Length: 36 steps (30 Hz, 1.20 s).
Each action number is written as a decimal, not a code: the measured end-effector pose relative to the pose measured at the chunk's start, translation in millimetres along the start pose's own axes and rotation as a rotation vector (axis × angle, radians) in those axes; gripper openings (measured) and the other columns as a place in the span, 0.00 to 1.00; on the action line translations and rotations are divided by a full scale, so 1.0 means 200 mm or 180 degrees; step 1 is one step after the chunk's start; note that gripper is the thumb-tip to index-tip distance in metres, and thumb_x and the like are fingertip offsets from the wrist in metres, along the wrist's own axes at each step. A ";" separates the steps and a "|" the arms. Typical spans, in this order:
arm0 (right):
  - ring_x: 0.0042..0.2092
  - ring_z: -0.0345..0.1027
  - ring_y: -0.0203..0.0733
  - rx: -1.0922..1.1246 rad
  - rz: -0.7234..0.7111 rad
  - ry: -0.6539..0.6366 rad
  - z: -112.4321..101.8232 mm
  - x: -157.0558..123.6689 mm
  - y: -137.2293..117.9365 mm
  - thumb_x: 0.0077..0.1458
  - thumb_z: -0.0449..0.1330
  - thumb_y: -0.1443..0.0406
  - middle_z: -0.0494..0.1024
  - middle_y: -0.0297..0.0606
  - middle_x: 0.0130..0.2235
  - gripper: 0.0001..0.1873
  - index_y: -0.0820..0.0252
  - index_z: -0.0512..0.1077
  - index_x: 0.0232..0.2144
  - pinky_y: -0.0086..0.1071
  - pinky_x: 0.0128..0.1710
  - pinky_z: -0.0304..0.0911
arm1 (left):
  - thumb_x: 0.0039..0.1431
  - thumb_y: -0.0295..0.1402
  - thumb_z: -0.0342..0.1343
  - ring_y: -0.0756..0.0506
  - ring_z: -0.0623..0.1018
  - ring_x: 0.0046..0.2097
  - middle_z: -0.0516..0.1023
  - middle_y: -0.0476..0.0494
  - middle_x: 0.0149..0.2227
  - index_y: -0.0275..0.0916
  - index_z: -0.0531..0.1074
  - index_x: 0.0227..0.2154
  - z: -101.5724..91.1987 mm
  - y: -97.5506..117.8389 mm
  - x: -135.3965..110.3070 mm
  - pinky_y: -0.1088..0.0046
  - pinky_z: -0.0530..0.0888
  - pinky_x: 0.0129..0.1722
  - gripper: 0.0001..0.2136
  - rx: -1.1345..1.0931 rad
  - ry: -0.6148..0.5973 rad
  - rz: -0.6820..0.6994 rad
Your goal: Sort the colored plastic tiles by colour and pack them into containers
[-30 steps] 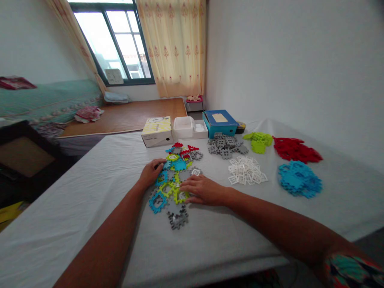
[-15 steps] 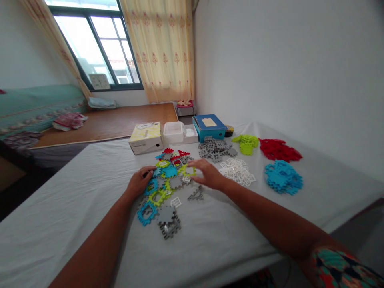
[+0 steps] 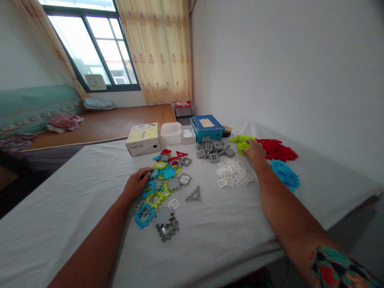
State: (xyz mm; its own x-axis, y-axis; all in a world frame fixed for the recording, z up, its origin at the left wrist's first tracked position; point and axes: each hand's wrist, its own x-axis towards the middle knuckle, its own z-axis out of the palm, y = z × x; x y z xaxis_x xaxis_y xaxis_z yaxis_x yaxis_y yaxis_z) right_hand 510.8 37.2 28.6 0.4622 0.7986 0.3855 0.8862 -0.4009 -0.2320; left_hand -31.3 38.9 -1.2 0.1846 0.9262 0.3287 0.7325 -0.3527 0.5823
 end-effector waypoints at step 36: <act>0.53 0.65 0.49 0.1364 -0.3583 -0.1009 -0.01 -0.79 -0.87 0.57 0.62 0.59 0.76 0.47 0.52 0.22 0.61 0.71 0.52 0.43 0.52 0.62 | 0.56 0.44 0.47 0.41 0.77 0.49 0.79 0.39 0.47 0.37 0.77 0.42 0.00 0.03 -0.01 0.61 0.70 0.55 0.21 -0.0160 -0.0007 0.0032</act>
State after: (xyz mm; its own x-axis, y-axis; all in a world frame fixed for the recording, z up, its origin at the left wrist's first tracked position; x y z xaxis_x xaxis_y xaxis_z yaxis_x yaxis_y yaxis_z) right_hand 282.9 -20.1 10.6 -0.6277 0.7001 0.3405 0.6757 0.7071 -0.2083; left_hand -27.3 34.6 1.0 0.1933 0.9229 0.3331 0.6967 -0.3681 0.6157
